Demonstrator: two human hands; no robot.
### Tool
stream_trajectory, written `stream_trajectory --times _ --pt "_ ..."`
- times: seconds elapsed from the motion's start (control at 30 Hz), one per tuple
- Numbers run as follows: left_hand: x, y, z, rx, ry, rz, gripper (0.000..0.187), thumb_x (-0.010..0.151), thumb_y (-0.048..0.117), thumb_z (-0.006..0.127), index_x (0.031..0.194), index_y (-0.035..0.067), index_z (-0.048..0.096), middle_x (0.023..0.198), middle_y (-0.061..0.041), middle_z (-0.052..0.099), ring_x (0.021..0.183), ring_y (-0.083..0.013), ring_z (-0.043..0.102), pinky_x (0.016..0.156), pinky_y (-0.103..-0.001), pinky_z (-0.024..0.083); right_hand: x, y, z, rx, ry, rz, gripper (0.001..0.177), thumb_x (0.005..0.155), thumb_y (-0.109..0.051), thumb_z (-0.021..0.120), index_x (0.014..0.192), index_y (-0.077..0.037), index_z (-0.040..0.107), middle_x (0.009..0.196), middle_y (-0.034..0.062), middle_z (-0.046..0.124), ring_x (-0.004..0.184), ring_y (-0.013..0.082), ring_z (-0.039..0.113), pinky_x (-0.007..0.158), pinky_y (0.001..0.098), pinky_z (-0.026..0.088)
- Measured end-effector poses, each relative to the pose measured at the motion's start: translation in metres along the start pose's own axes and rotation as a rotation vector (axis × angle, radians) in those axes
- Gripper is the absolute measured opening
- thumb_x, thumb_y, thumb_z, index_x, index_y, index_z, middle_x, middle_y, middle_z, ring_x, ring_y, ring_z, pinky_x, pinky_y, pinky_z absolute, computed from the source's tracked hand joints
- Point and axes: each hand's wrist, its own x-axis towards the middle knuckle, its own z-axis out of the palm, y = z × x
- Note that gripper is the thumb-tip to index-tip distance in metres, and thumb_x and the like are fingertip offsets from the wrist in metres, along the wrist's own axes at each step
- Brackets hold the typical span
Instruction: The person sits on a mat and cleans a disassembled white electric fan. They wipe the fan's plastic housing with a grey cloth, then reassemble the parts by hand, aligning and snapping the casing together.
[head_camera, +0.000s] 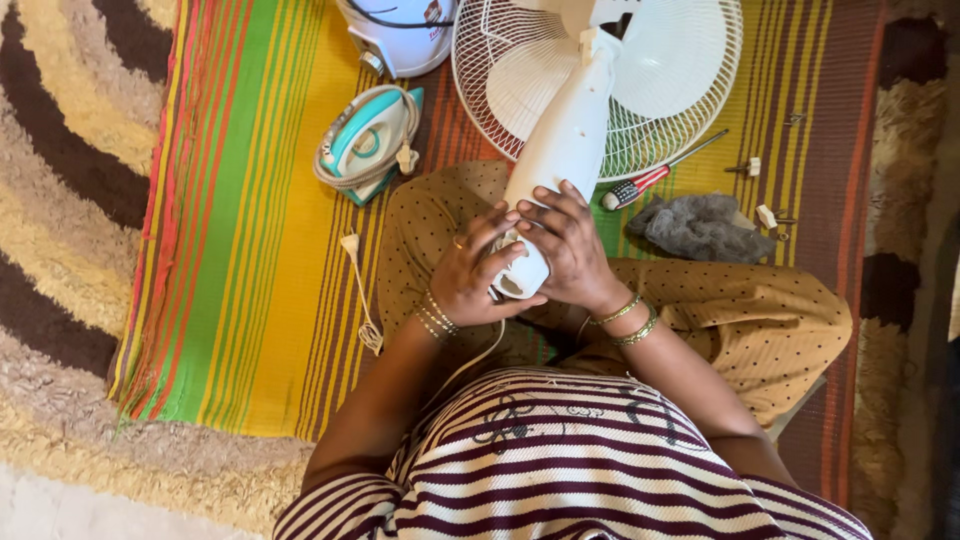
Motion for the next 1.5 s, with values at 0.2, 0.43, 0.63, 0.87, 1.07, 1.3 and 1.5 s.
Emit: stream_trajectory --times 0.2,0.43,0.63,0.87,1.07,1.3,1.5 --pt "-0.004 -0.001 -0.015 -0.034 -0.025 -0.026 0.099 0.078 0.030 0.099 0.154 0.016 0.038 0.165 -0.015 0.035 0.153 -0.0362 0.041 0.115 -0.044 0.052 0.000 0.000 -0.002 -0.018 -0.087 -0.009 0.094 0.067 -0.034 0.099 0.141 -0.016 0.045 0.150 0.0059 0.045 0.148 0.0297 0.038 0.131 0.0525 0.026" --pt "-0.003 -0.007 -0.014 -0.125 0.046 -0.006 0.096 0.077 0.023 0.099 0.153 0.015 0.040 0.162 -0.019 0.036 0.146 -0.0372 0.049 0.113 -0.038 0.056 -0.001 0.035 -0.002 0.033 -0.165 0.163 0.122 0.063 -0.050 0.097 0.157 -0.014 0.027 0.166 0.0129 0.024 0.157 0.0319 0.017 0.131 0.0557 0.017" --pt "-0.004 0.003 -0.014 -0.116 0.086 -0.062 0.093 0.076 0.016 0.094 0.152 0.013 0.040 0.163 -0.017 0.038 0.148 -0.0329 0.048 0.117 -0.043 0.050 -0.007 0.059 0.001 0.148 -0.102 0.318 0.140 0.065 -0.057 0.091 0.167 -0.015 0.006 0.174 0.0188 -0.006 0.162 0.0355 -0.009 0.134 0.0571 0.003" --pt "-0.013 0.001 -0.006 -0.167 0.131 -0.021 0.091 0.075 0.014 0.092 0.151 0.009 0.042 0.162 -0.020 0.037 0.155 -0.0299 0.036 0.127 -0.051 0.034 -0.019 0.075 -0.006 0.834 0.044 0.565 0.137 0.071 -0.057 0.083 0.169 -0.013 0.000 0.177 0.0186 -0.006 0.164 0.0346 -0.008 0.133 0.0491 0.000" --pt "-0.048 0.000 0.047 -0.205 0.251 -0.001 0.086 0.077 0.012 0.094 0.148 0.007 0.047 0.167 -0.018 0.033 0.158 -0.0275 0.030 0.126 -0.044 0.036 -0.029 0.107 0.015 1.238 0.362 1.124 0.099 0.089 -0.045 0.069 0.163 -0.005 0.016 0.166 0.0159 0.029 0.152 0.0299 0.027 0.122 0.0445 0.024" --pt "-0.085 0.014 0.067 -0.023 0.016 -0.123 0.086 0.075 0.026 0.094 0.144 0.011 0.044 0.165 -0.016 0.032 0.158 -0.0290 0.022 0.126 -0.049 0.029 -0.010 0.097 0.009 1.054 0.251 1.271 0.094 0.088 -0.037 0.071 0.159 -0.002 0.019 0.151 0.0207 0.049 0.135 0.0287 0.051 0.113 0.0388 0.042" --pt "-0.080 0.016 0.089 0.056 -0.054 -0.003 0.077 0.081 0.036 0.092 0.136 0.013 0.043 0.165 -0.007 0.041 0.159 -0.0307 0.024 0.126 -0.058 0.025 0.038 0.102 -0.006 0.736 0.071 1.433 0.097 0.084 -0.044 0.076 0.150 0.012 0.032 0.124 0.0281 0.066 0.103 0.0306 0.072 0.087 0.0346 0.061"
